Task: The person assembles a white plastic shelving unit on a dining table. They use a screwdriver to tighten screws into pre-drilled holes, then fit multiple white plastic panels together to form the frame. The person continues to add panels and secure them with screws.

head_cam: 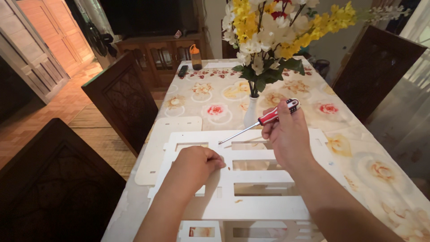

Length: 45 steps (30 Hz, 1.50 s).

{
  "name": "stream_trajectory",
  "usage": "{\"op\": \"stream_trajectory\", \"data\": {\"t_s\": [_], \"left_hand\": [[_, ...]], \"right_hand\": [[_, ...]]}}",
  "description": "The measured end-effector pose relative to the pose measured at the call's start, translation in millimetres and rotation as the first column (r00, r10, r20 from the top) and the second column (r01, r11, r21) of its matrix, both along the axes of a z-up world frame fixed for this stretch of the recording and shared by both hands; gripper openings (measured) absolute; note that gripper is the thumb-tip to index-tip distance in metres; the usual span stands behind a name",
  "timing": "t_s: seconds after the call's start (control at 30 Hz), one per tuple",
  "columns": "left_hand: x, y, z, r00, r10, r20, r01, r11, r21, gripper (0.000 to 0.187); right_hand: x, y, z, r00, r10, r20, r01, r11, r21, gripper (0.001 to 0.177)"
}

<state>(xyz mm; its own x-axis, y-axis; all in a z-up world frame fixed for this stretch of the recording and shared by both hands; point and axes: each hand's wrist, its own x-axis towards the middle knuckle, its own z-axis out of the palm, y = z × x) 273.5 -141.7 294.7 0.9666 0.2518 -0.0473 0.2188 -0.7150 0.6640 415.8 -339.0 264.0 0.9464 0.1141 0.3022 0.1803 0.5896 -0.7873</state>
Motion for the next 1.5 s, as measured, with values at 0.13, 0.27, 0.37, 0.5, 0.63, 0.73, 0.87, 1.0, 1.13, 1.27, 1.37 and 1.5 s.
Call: {"op": "stream_trajectory", "data": {"t_s": [0.13, 0.27, 0.37, 0.5, 0.63, 0.73, 0.87, 1.0, 1.13, 1.27, 1.37, 1.5], "left_hand": [[2, 3, -8, 1.0, 0.018, 0.004, -0.018, 1.0, -0.018, 0.017], [-3, 7, -10, 0.994, -0.059, 0.097, 0.062, 0.998, -0.028, 0.024], [-9, 15, -9, 0.998, -0.041, 0.057, 0.05, 0.987, -0.154, 0.035], [-10, 19, -11, 0.998, -0.026, 0.057, 0.035, 0.985, -0.17, 0.037], [-13, 18, -14, 0.999, 0.014, 0.042, -0.006, 0.98, -0.197, 0.032], [-11, 14, -14, 0.993, -0.014, 0.119, 0.033, 0.987, -0.159, 0.029], [-9, 7, -13, 0.991, 0.005, 0.137, 0.011, 0.993, -0.113, 0.023], [-12, 3, -13, 0.993, 0.076, 0.087, -0.052, 0.967, -0.248, 0.02], [-17, -3, -11, 0.985, 0.083, 0.151, -0.03, 0.946, -0.324, 0.017], [-19, -5, -12, 0.943, 0.011, 0.334, 0.05, 0.983, -0.175, 0.015], [-19, -2, -14, 0.959, -0.006, 0.285, 0.058, 0.983, -0.174, 0.015], [-15, -3, -18, 0.959, 0.048, 0.28, 0.001, 0.985, -0.17, 0.015]], "right_hand": [[-3, 3, 1, 1.0, 0.009, 0.021, -0.009, 1.0, 0.008, 0.025], [-14, 5, 14, 0.996, -0.049, 0.075, 0.054, 0.996, -0.069, 0.037], [-26, 9, 26, 0.981, -0.006, 0.196, 0.04, 0.985, -0.169, 0.046], [-36, 19, 39, 0.928, 0.04, 0.37, 0.086, 0.944, -0.318, 0.051], [-39, 28, 50, 0.911, 0.072, 0.407, 0.115, 0.901, -0.418, 0.054], [-41, 33, 55, 0.897, 0.097, 0.432, 0.137, 0.868, -0.478, 0.054], [-43, 32, 56, 0.904, 0.094, 0.418, 0.129, 0.87, -0.475, 0.054], [-42, 29, 58, 0.906, 0.109, 0.41, 0.107, 0.876, -0.471, 0.054], [-43, 29, 62, 0.886, 0.14, 0.442, 0.081, 0.892, -0.445, 0.055], [-42, 27, 64, 0.895, 0.118, 0.43, 0.071, 0.914, -0.399, 0.059], [-41, 27, 64, 0.9, 0.117, 0.42, 0.057, 0.924, -0.379, 0.061], [-39, 26, 62, 0.894, 0.13, 0.429, 0.052, 0.92, -0.388, 0.059]]}}
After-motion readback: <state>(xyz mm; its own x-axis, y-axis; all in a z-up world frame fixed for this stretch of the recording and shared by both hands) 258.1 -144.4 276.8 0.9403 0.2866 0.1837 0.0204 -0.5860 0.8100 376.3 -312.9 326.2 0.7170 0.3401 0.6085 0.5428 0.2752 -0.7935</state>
